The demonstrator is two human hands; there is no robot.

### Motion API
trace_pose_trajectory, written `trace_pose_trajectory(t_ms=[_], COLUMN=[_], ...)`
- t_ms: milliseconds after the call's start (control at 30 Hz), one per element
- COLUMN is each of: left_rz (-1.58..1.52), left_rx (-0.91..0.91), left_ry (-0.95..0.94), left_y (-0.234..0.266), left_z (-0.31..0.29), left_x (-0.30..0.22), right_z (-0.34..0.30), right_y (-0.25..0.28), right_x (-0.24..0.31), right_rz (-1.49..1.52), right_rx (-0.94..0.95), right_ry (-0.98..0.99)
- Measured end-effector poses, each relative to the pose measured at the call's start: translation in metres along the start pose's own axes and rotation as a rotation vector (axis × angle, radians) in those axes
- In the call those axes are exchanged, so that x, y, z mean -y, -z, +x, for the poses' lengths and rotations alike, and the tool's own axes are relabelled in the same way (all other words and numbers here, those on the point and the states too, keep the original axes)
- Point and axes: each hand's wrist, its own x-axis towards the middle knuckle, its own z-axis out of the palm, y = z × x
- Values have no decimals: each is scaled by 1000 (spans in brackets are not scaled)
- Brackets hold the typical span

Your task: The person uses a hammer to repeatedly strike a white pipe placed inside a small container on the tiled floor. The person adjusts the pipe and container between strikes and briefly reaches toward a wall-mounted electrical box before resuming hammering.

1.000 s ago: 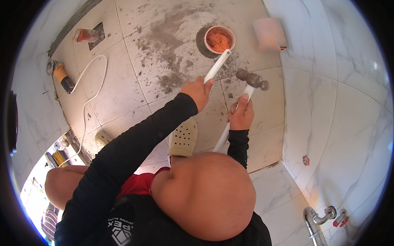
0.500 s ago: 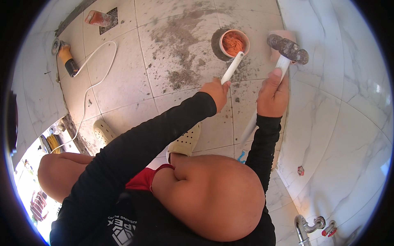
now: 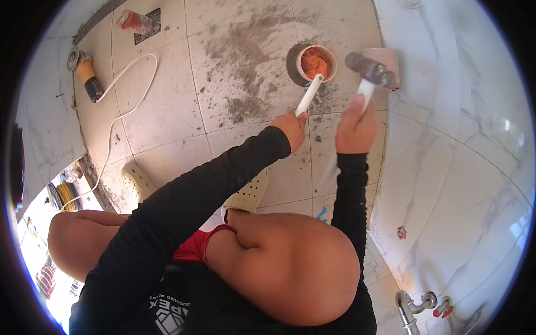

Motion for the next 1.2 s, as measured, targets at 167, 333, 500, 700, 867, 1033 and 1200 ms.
trace_pose_trajectory(t_ms=[167,333,500,700,867,1033,1200], left_rz=[-53,43,166,58,-1,-23,-88], left_rx=[-163,-97,-63,-70,-40,-52,-107], left_ry=[82,96,-100,-60,2,54,113], left_y=[7,15,18,20,20,17,3], left_z=[-1,-14,-30,-32,-11,-6,-1], left_x=[3,18,38,44,24,11,-6], right_z=[-13,-43,-75,-86,-85,-76,-44], right_y=[-30,-20,-15,-14,-7,-4,4], right_x=[-26,-25,-13,-22,-27,-17,-3], right_rz=[-4,284,464,538,504,418,327], right_rx=[138,73,60,2,7,17,66], right_ry=[-231,-250,-364,-436,-414,-386,-329])
